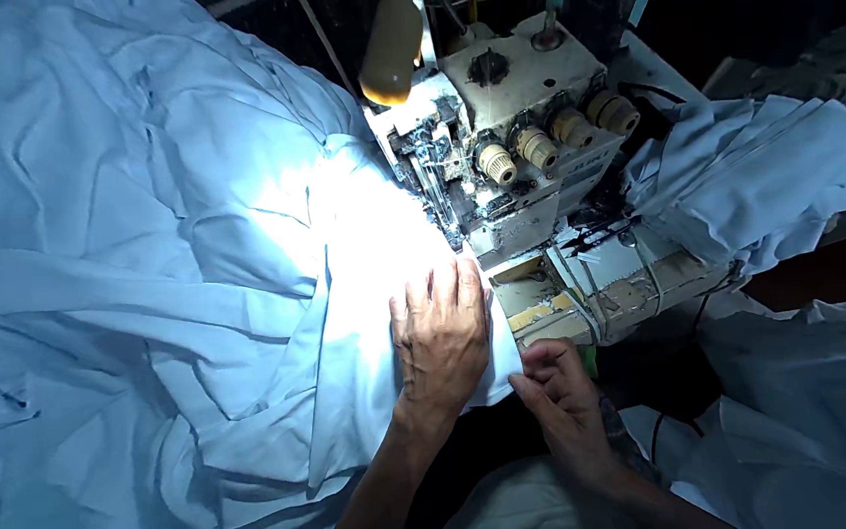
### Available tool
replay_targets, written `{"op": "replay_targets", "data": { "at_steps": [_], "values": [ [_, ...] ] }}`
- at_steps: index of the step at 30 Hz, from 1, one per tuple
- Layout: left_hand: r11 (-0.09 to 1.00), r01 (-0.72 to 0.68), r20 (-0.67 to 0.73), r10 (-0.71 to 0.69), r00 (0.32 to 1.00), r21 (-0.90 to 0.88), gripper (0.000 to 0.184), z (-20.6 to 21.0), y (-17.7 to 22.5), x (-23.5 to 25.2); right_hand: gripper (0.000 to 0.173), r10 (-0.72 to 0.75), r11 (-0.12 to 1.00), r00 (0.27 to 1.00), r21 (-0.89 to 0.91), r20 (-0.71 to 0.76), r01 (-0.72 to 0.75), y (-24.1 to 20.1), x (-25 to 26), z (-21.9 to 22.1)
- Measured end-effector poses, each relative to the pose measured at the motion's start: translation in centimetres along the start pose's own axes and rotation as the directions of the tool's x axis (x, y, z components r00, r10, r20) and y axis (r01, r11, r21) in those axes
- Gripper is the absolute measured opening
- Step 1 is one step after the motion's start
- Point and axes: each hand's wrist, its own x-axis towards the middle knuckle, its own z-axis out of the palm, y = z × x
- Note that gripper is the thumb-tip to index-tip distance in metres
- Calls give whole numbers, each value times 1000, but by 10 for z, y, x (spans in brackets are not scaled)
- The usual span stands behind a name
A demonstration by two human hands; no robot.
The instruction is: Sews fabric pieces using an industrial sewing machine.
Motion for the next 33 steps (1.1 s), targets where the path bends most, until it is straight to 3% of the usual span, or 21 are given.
{"op": "replay_targets", "data": {
  "at_steps": [4, 8, 10, 13, 16, 19, 28, 30, 33],
  "values": [
    [1000, 20, 15, -19, 1000, -9, 31, -1, -5, 3, 16, -65, 994, 998, -88, -13, 64, 9, 27, 9],
    [999, 10, 15, -9, 1000, -46, 26, -16, -8, -5, 19, -142, 949, 990, -284, 6, 138, 14, 53, 11],
    [999, 7, 24, -6, 1000, -36, 26, -25, -10, -9, 24, -209, 854, 977, -479, 42, 203, 12, 67, 12],
    [997, 24, 81, -19, 997, -71, 28, -28, -23, -10, 24, -317, 614, 940, -728, 125, 304, 4, 81, 14],
    [982, 70, 134, -47, 990, -173, 31, -20, -41, -2, 24, -381, 424, 909, -841, 170, 335, 0, 88, 16],
    [960, 100, 120, -70, 990, -263, 28, -10, -55, 10, 28, -389, 340, 902, -881, 186, 328, 0, 87, 17],
    [900, 320, 86, -308, 947, -296, 37, 7, -60, 12, 26, -411, 363, 873, -831, 263, 421, 4, 60, -1],
    [824, 358, 109, -347, 932, -439, 38, 2, -65, 10, 25, -365, 397, 896, -829, 252, 395, 9, 58, -8],
    [587, 403, 200, -381, 903, -702, 39, -16, -85, -6, 24, -264, 510, 930, -782, 255, 359, 13, 54, -6]
  ]
}}
